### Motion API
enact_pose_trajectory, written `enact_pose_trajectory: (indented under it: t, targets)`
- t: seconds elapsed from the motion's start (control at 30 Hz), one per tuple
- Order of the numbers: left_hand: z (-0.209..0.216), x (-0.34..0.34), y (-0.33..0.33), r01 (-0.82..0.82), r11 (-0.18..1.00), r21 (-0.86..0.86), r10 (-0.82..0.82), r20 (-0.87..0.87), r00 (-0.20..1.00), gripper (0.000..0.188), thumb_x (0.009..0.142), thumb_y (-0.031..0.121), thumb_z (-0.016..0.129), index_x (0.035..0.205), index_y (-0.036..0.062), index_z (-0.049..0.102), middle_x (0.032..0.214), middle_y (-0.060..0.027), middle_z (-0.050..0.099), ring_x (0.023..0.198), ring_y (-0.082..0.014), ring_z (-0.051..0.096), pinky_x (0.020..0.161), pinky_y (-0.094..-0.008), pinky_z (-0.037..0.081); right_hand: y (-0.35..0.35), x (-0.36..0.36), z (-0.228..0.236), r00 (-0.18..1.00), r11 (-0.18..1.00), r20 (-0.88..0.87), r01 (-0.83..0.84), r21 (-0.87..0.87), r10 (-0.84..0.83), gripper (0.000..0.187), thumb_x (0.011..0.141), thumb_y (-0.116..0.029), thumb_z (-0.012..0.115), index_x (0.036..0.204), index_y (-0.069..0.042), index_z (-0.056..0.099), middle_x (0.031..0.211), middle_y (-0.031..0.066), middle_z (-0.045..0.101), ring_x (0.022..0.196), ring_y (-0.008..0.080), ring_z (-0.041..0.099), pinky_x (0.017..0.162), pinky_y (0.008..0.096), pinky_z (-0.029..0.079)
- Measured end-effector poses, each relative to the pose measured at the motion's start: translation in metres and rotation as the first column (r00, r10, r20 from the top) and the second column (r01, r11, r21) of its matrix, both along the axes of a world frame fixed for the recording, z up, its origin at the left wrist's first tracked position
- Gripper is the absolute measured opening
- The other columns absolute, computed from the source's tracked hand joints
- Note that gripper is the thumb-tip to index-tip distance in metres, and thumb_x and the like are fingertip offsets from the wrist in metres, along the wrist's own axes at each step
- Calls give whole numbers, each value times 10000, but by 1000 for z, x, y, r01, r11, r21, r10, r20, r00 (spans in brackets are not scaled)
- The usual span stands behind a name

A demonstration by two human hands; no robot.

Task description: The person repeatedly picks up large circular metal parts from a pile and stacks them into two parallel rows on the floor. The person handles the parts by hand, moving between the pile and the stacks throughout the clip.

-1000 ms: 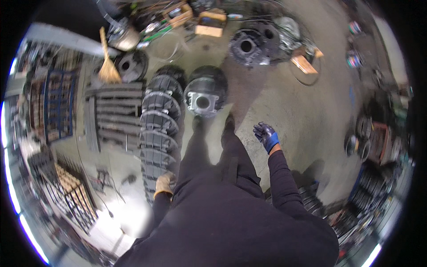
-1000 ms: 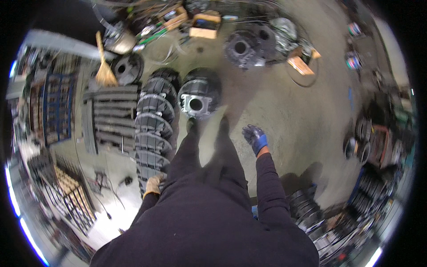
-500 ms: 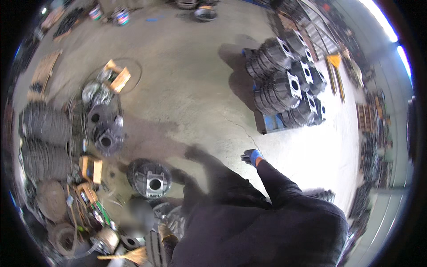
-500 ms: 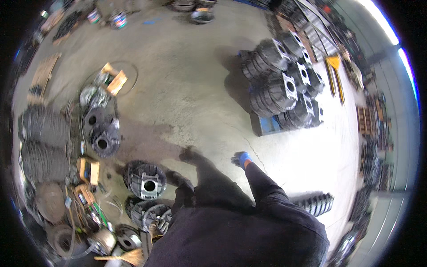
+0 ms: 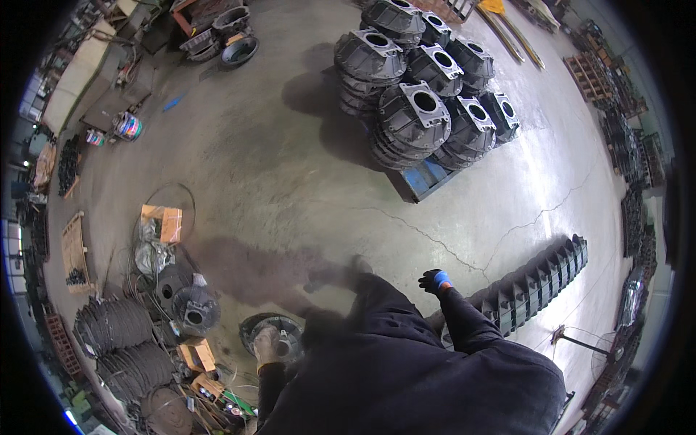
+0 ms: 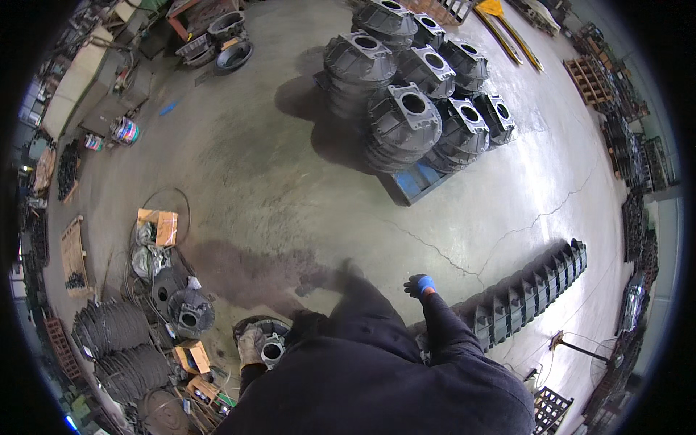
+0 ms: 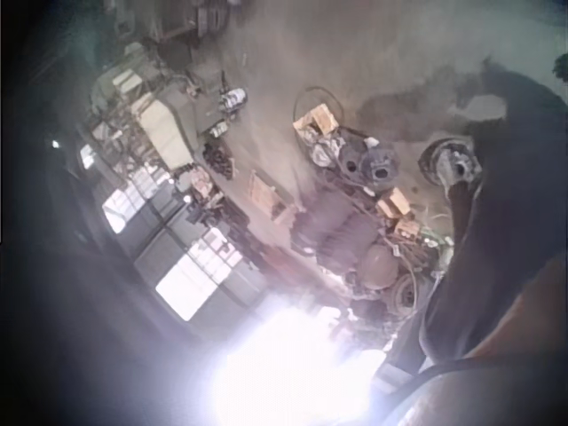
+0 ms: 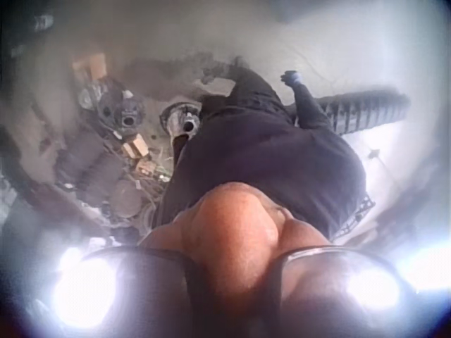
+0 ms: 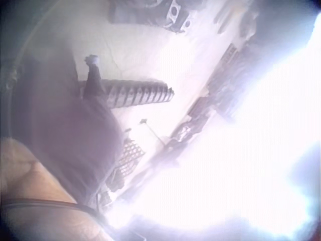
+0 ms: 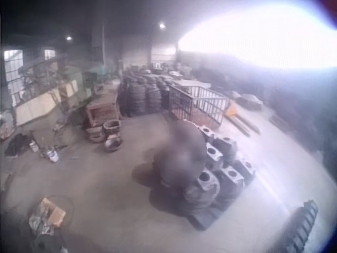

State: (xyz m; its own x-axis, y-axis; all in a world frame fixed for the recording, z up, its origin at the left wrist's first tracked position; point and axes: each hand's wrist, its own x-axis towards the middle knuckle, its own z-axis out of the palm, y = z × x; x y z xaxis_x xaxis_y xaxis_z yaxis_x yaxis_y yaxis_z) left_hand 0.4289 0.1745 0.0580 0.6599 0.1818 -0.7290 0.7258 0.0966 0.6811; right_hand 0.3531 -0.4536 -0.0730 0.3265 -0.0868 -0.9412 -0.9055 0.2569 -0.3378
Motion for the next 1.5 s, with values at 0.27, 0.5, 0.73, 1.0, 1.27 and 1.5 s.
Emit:
enact_pose_trajectory:
  t: [0.27,0.5,0.73,1.0,1.27,1.5]
  targets:
    - [70,144,-93,760,346,550,-738,-341,583,186,849,255,590,748,109,649,681,14,592,609,-146,566,564,-278,453,-61,114,-30,964,951,59,244,191,-259,282,928,-250,499,1139,-83,581,1298,119,591,1044,275,629,888,455,498]
    - [-18,255,-76,845,430,319,-768,-362,528,116,781,164,608,757,56,641,689,-49,611,563,-188,570,522,-317,444,-28,241,45,929,934,138,353,-56,-343,241,952,-255,500,1100,-90,593,1122,130,678,913,277,667,716,430,503]
    - [-33,482,-121,435,900,-30,-433,-189,881,50,718,48,604,754,15,614,684,-65,600,505,-170,531,481,-328,413,-29,287,75,892,879,143,448,-163,-428,304,889,-271,582,1110,-66,615,995,106,712,810,228,677,645,365,497]
    - [23,661,-239,656,735,172,-669,26,743,275,853,129,626,1091,-7,644,935,-158,705,796,-224,692,755,-322,549,-110,413,79,871,768,488,351,-537,-56,399,878,-314,646,1127,-3,640,998,109,698,858,231,651,759,368,503]
    - [63,714,-373,670,732,121,-678,38,734,341,847,84,624,1162,-45,608,1051,-167,680,936,-230,669,861,-334,528,-201,571,87,964,456,201,101,-884,175,580,783,-428,690,1200,-33,608,1138,220,643,1057,379,612,907,439,483]
    - [81,803,-516,851,365,378,-926,53,374,377,861,85,690,1221,8,609,1129,-101,667,1036,-131,609,931,-279,484,-211,614,56,935,491,-159,-304,-816,316,378,765,-438,695,942,-105,707,927,143,711,865,341,685,735,450,542]
